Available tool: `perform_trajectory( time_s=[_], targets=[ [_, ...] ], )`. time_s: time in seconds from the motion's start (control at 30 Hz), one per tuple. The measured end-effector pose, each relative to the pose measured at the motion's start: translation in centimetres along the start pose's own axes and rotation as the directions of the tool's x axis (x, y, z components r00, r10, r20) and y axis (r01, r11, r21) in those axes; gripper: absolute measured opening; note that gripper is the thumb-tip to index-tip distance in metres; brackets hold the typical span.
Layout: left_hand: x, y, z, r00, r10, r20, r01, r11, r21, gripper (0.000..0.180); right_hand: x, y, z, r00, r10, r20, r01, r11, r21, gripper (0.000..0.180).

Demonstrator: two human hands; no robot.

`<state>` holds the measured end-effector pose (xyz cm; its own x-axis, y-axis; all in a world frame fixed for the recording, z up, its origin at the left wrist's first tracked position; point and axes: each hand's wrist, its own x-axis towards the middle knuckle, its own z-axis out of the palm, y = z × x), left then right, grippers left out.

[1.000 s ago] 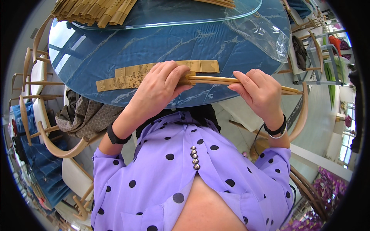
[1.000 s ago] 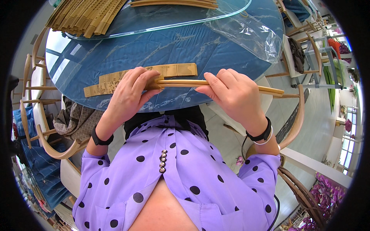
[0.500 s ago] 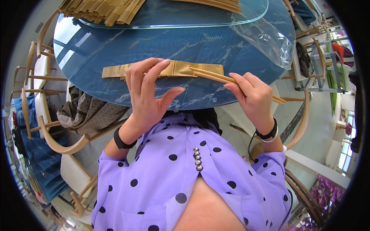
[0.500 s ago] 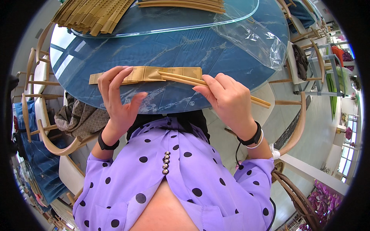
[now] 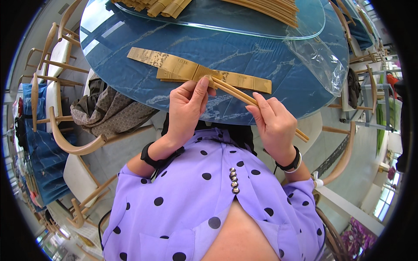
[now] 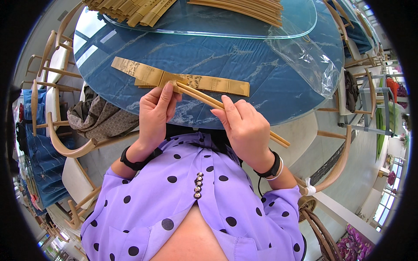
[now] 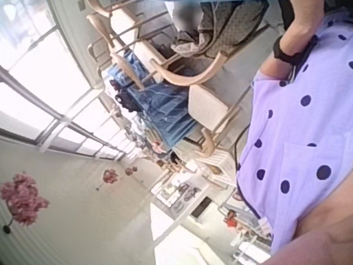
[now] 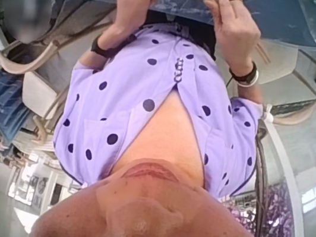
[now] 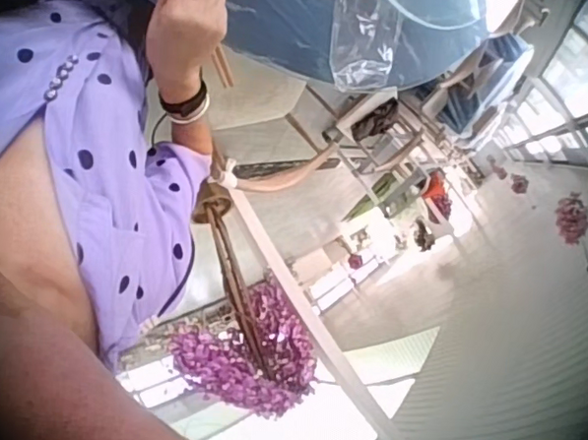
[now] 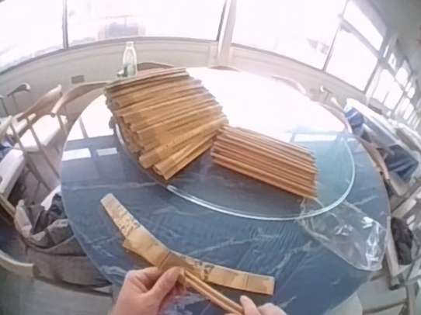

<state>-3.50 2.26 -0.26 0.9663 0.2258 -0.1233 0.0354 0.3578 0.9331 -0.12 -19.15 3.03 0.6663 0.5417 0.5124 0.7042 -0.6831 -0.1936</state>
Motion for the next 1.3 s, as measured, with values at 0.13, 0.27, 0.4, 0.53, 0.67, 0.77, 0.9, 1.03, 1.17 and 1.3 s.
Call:
perform_trajectory(
  time_s=[0.13, 0.27, 0.4, 0.53, 0.67, 0.77, 0.9, 1.03, 1.17, 1.3],
  targets=[
    [-0.1, -0.2, 0.3, 1.000, -0.002, -0.001, 0.002, 0.999, -0.034, 0.037, -0.2, -0.7, 0.2, 0.999, 0.034, -0.017, -0.033, 0.999, 0.014, 0.030],
    [-0.1, 0.7, 1.0, 0.999, -0.034, 0.017, 0.035, 0.996, -0.086, 0.036, -0.1, -0.9, 0.5, 1.000, -0.005, -0.030, 0.004, 1.000, -0.021, 0.033],
    [0.3, 1.3, 0.0, 0.997, -0.022, 0.071, 0.018, 0.998, 0.054, 0.036, -0.1, -0.8, 0.2, 1.000, 0.004, -0.025, -0.003, 1.000, 0.007, 0.032],
    [0.4, 0.7, -0.4, 0.985, 0.112, 0.132, -0.138, 0.970, 0.202, 0.038, 0.1, -0.7, 0.0, 1.000, 0.025, -0.013, -0.023, 0.997, 0.076, 0.028],
    [0.2, 0.4, -0.1, 0.982, 0.108, 0.153, -0.138, 0.969, 0.203, 0.038, 0.4, -0.7, 0.0, 1.000, 0.005, 0.024, -0.007, 0.997, 0.078, 0.034],
    [0.1, 0.1, -0.4, 0.988, 0.094, 0.118, -0.113, 0.981, 0.159, 0.040, 0.4, -0.6, 0.0, 1.000, -0.002, 0.008, 0.001, 0.998, 0.061, 0.034],
    [-0.1, 0.7, 0.1, 0.997, 0.049, 0.059, -0.046, 0.998, -0.048, 0.041, 0.0, -0.8, 0.5, 1.000, -0.020, -0.015, 0.021, 0.998, 0.060, 0.035],
    [-0.1, 1.1, 0.1, 0.997, 0.028, 0.079, -0.022, 0.996, -0.086, 0.036, -0.1, -1.0, 0.7, 0.999, -0.025, -0.028, 0.026, 0.998, 0.064, 0.036],
    [-0.4, 1.2, 0.1, 0.992, 0.084, 0.095, -0.083, 0.996, -0.009, 0.039, 0.0, -1.2, 0.7, 0.999, -0.022, -0.035, 0.025, 0.997, 0.072, 0.035],
    [-0.4, 1.2, 0.2, 0.994, 0.063, 0.095, -0.062, 0.998, -0.014, 0.038, 0.0, -1.2, 0.7, 0.999, -0.011, -0.030, 0.013, 0.998, 0.067, 0.034]
  ],
)
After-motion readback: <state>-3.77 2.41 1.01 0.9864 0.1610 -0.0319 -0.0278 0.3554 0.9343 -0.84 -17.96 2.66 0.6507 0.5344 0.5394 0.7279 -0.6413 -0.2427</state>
